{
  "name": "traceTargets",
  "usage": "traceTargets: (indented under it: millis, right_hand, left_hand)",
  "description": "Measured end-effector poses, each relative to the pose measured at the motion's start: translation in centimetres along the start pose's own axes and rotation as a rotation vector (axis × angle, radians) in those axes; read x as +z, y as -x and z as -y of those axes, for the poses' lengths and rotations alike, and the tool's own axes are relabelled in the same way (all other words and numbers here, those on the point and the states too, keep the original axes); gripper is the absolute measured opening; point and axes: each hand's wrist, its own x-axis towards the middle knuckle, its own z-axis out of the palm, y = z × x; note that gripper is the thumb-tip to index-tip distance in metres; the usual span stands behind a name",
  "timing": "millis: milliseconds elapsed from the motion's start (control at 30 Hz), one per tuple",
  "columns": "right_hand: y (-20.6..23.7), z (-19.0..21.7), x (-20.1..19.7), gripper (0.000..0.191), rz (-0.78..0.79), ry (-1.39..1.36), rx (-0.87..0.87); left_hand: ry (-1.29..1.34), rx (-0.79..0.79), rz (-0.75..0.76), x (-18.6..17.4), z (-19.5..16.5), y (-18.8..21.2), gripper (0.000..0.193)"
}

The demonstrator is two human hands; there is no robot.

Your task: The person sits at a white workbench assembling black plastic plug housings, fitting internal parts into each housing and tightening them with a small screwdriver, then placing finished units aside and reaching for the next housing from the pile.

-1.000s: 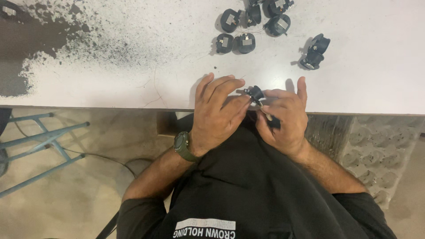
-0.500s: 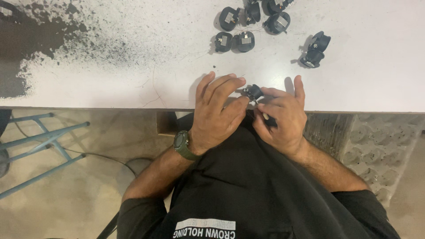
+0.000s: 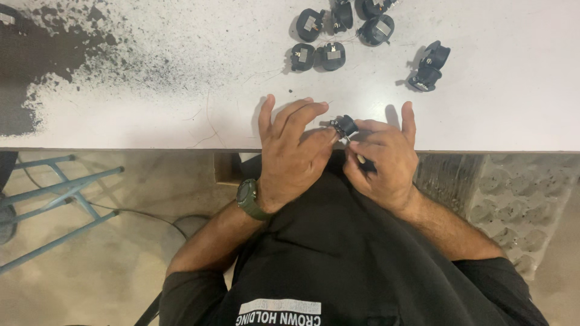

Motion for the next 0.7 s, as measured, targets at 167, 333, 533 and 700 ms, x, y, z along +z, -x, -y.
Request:
traceTargets:
  millis: [167, 333, 533, 700]
  right_hand:
    - [0.7, -0.4, 0.3, 0.035, -0.027, 0.011, -0.061]
    - [1.1, -0.9, 0.2, 0.037, 0.025, -0.053, -0.158]
    - [0.6, -0.7, 0.3, 0.033, -0.006, -0.011, -0.158]
    - [0.1, -0.4, 0.1, 0.031, 0.004, -0.007, -0.155]
  left_hand:
    - [-0.004, -0.027, 0.029, -0.2, -0.2, -0.3, 0.010]
    - [0.062, -0.038, 0.046, -0.1, 0.1, -0.3, 0.009]
    - [0.096, -0.043, 0.069, -0.3, 0.2, -0.3, 0.009]
    - [0.115, -0.036, 0.070, -0.3, 0.2, -0.5, 0.009]
